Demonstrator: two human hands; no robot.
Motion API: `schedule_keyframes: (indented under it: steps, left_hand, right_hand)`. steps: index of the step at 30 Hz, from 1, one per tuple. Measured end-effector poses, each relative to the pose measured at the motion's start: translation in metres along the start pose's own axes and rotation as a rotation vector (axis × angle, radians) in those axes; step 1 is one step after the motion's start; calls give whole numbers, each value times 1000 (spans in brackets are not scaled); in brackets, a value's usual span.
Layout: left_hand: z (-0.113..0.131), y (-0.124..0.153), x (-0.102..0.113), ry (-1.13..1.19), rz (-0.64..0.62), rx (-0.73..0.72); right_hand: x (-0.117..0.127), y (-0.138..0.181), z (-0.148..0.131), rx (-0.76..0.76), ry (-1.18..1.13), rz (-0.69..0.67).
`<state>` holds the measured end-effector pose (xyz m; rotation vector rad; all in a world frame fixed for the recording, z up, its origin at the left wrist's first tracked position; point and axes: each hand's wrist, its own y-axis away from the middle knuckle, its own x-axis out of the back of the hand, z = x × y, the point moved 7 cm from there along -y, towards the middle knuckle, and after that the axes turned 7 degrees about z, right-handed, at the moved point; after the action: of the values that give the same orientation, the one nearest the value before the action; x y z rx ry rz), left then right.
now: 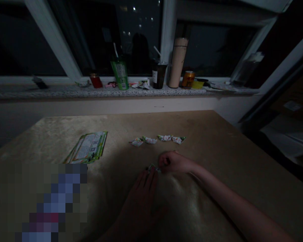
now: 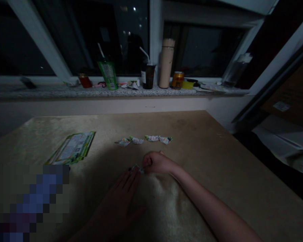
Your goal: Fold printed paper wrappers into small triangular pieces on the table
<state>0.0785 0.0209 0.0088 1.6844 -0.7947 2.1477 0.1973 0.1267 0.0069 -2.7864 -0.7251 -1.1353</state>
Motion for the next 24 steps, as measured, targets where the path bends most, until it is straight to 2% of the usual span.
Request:
schedule_keyframes:
  steps: [11,18,24]
  left_hand:
    - [1,1,2,14,59,-23]
    - [0,0,3,29,-3,1]
    - [-1,1,2,64,11,2]
  right_hand:
    - [-3,-2,-2,0,74,9]
    - [-4,0,-4,-25,114,57]
    - [-6,1,-2,-31,110,74]
